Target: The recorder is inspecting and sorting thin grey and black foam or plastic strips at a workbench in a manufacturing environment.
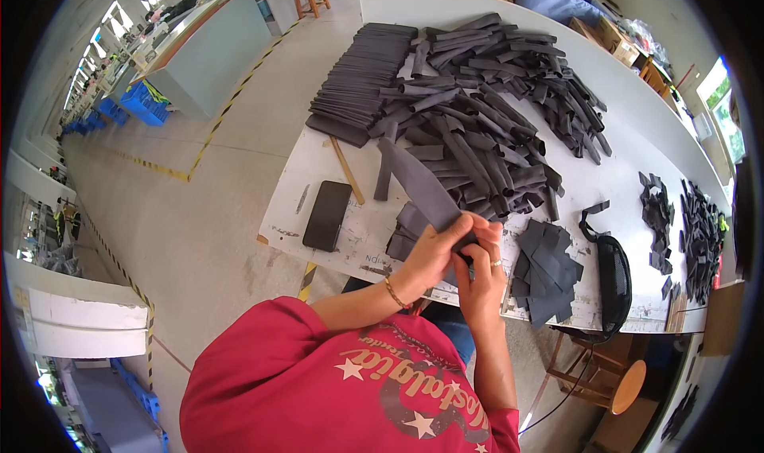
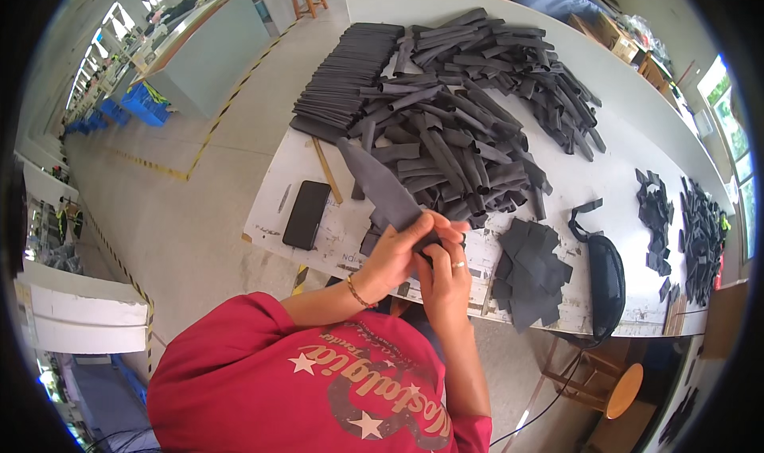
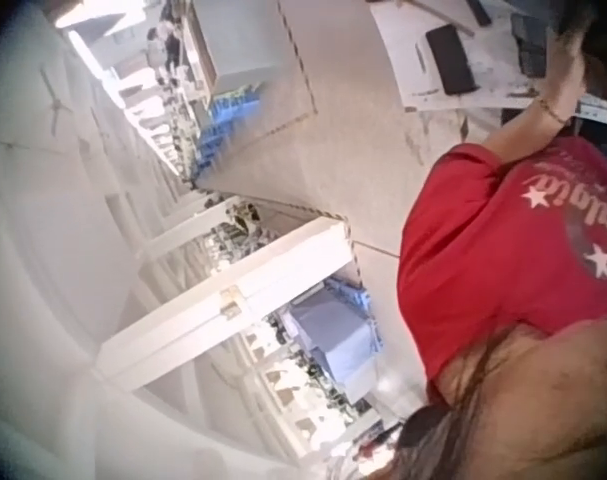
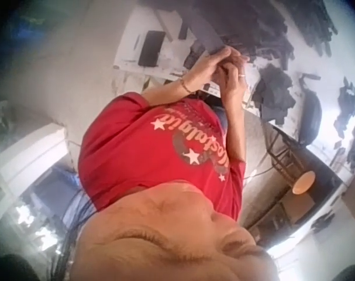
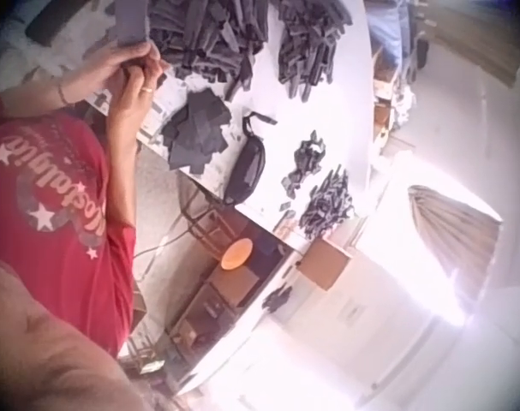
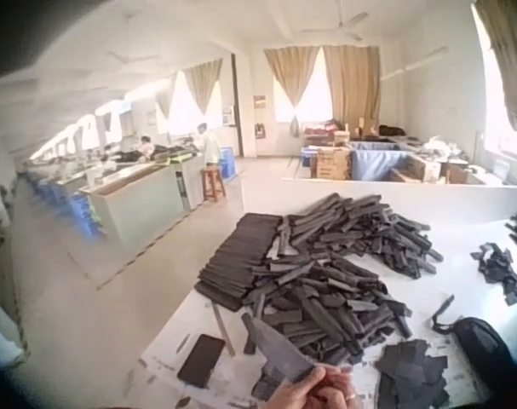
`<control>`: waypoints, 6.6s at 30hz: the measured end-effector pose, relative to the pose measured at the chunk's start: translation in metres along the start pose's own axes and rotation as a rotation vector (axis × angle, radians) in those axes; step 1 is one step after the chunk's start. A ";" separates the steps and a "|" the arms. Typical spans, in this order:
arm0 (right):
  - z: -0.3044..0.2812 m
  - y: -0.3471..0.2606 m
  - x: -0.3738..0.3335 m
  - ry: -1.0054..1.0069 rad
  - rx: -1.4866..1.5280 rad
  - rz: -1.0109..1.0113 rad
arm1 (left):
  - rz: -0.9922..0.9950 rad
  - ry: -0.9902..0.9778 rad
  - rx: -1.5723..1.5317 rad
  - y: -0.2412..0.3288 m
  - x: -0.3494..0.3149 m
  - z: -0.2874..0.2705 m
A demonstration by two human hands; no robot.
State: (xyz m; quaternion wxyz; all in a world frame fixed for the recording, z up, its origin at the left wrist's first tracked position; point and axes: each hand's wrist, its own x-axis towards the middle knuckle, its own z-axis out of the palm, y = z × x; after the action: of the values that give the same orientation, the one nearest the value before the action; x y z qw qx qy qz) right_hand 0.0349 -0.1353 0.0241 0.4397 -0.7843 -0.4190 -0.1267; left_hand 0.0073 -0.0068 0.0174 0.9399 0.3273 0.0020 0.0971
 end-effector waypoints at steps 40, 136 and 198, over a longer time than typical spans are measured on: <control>-0.019 0.006 0.020 -0.031 0.167 -0.122 | 0.183 0.140 -0.099 0.006 -0.002 0.024; -0.002 0.032 -0.017 0.063 0.812 0.832 | 0.107 0.475 0.185 0.041 0.000 -0.044; -0.051 0.184 -0.079 -0.335 -1.006 0.201 | -0.056 0.341 -0.068 0.061 0.046 -0.117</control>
State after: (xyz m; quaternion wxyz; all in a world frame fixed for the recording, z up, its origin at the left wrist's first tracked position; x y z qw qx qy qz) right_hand 0.1363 -0.2676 -0.0989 -0.0531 -0.9438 -0.2937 -0.1422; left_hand 0.0333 0.1200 -0.0344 0.9389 0.2739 0.1672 0.1249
